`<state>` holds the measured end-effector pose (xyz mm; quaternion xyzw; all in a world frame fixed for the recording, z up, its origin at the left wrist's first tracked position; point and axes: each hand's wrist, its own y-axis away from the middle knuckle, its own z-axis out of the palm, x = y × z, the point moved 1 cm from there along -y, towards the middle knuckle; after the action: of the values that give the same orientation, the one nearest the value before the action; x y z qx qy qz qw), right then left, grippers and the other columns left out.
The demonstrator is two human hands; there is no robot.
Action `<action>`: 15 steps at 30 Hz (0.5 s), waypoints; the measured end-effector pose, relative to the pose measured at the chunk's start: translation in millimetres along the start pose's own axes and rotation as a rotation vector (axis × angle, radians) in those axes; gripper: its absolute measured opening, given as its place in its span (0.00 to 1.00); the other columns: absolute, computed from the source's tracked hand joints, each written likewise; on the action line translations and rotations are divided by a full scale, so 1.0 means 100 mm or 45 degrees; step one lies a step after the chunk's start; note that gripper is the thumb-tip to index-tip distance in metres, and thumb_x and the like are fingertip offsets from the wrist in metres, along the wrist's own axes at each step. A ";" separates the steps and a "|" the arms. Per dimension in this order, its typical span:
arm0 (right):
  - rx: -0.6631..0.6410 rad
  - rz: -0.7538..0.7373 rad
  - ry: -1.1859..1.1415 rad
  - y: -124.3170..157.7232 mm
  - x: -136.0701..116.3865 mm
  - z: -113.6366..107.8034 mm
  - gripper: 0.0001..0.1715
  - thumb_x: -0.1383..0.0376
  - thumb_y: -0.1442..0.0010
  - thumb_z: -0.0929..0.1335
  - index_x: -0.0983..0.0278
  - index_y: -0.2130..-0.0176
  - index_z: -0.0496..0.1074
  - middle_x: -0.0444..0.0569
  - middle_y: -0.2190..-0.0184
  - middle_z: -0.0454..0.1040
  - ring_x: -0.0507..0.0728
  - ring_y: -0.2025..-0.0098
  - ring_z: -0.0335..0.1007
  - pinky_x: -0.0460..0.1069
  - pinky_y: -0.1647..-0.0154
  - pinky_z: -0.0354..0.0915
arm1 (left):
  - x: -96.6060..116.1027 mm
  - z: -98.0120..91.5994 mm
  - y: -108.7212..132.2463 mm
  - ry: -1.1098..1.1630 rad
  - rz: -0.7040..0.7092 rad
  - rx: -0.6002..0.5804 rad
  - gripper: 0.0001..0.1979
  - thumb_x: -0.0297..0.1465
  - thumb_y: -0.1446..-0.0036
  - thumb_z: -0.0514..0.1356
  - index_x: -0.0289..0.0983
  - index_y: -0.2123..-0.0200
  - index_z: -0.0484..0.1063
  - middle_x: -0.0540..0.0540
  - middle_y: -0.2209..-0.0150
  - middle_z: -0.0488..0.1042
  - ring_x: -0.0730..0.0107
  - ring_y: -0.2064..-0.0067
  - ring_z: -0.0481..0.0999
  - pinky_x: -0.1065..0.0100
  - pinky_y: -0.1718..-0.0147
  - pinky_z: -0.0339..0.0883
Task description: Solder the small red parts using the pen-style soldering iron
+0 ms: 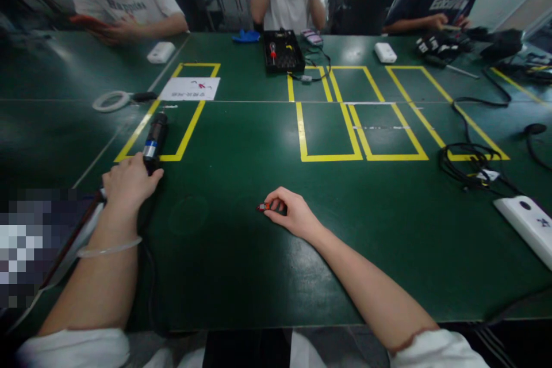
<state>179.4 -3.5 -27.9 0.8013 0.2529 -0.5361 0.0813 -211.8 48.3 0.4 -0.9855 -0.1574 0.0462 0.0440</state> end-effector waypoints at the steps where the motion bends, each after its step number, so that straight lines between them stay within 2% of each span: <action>1: 0.002 0.003 -0.004 0.00 0.00 0.00 0.08 0.68 0.42 0.70 0.63 0.60 0.71 0.45 0.67 0.71 0.52 0.67 0.68 0.47 0.66 0.63 | -0.01 0.00 -0.02 0.019 -0.008 -0.015 0.36 0.47 0.44 0.47 0.23 0.43 0.60 0.24 0.49 0.69 0.33 0.47 0.70 0.46 0.57 0.60; 4: 0.007 0.007 -0.021 -0.01 -0.01 0.00 0.08 0.68 0.42 0.70 0.63 0.60 0.71 0.45 0.68 0.71 0.52 0.68 0.68 0.47 0.66 0.64 | -0.01 0.00 -0.06 0.076 -0.033 -0.063 0.36 0.46 0.44 0.50 0.25 0.41 0.58 0.26 0.49 0.68 0.35 0.48 0.70 0.48 0.57 0.62; 7: 0.010 0.011 -0.036 -0.02 -0.02 0.00 0.08 0.68 0.43 0.70 0.64 0.60 0.71 0.45 0.68 0.71 0.51 0.68 0.67 0.47 0.67 0.63 | 0.08 -0.03 -0.04 0.074 -0.047 -0.047 0.35 0.46 0.44 0.52 0.25 0.42 0.58 0.27 0.49 0.68 0.38 0.49 0.71 0.50 0.56 0.64; 11: 0.024 0.035 -0.056 -0.01 0.00 -0.01 0.08 0.68 0.42 0.70 0.64 0.60 0.71 0.44 0.69 0.70 0.51 0.70 0.66 0.47 0.68 0.63 | 0.31 -0.08 0.08 0.079 -0.048 -0.050 0.34 0.47 0.45 0.54 0.27 0.44 0.61 0.27 0.51 0.69 0.40 0.51 0.72 0.51 0.56 0.66; 15: 0.056 0.059 -0.068 -0.01 0.04 0.01 0.08 0.67 0.42 0.70 0.64 0.60 0.71 0.44 0.69 0.70 0.50 0.72 0.65 0.46 0.70 0.63 | 0.60 -0.11 0.26 0.152 0.062 -0.058 0.32 0.45 0.44 0.54 0.30 0.43 0.61 0.30 0.51 0.69 0.45 0.51 0.72 0.55 0.57 0.68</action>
<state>179.7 -1.7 -31.7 0.7940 0.2203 -0.5606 0.0828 -145.4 41.6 4.3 -0.9908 -0.1313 -0.0151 0.0296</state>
